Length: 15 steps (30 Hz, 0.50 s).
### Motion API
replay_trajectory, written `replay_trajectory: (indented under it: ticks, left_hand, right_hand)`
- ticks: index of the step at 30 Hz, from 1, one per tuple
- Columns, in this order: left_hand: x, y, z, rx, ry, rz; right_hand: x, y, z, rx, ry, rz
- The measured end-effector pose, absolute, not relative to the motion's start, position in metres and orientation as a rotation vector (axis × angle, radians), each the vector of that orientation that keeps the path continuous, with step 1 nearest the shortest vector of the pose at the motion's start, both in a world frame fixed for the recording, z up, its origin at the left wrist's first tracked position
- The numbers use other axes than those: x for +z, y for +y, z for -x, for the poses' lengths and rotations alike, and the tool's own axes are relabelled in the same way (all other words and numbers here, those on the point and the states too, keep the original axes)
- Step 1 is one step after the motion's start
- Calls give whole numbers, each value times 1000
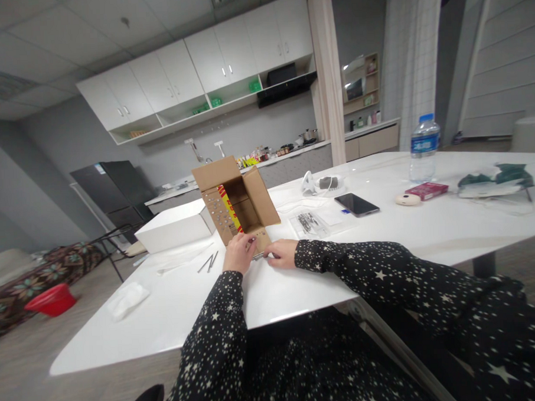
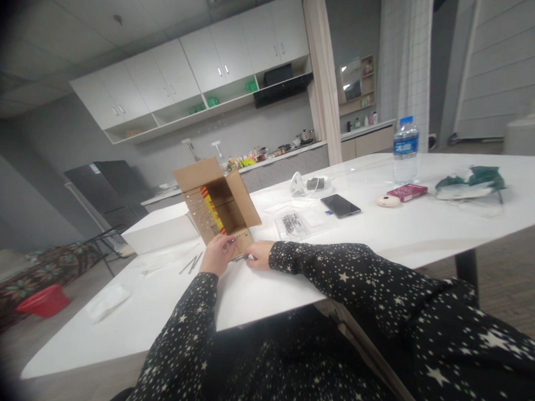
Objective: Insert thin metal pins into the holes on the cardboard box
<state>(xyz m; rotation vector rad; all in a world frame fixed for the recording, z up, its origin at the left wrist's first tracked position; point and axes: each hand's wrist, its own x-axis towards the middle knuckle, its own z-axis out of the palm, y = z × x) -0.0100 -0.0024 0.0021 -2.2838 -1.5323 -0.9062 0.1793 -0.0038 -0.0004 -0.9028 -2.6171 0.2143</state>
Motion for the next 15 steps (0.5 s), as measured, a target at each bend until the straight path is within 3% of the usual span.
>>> replay_trajectory:
  ticks: [15]
  left_hand:
    - [7,-9,8,-724,-1700,2231]
  right_hand:
    - [-4,0,-178,206,-2627,877]
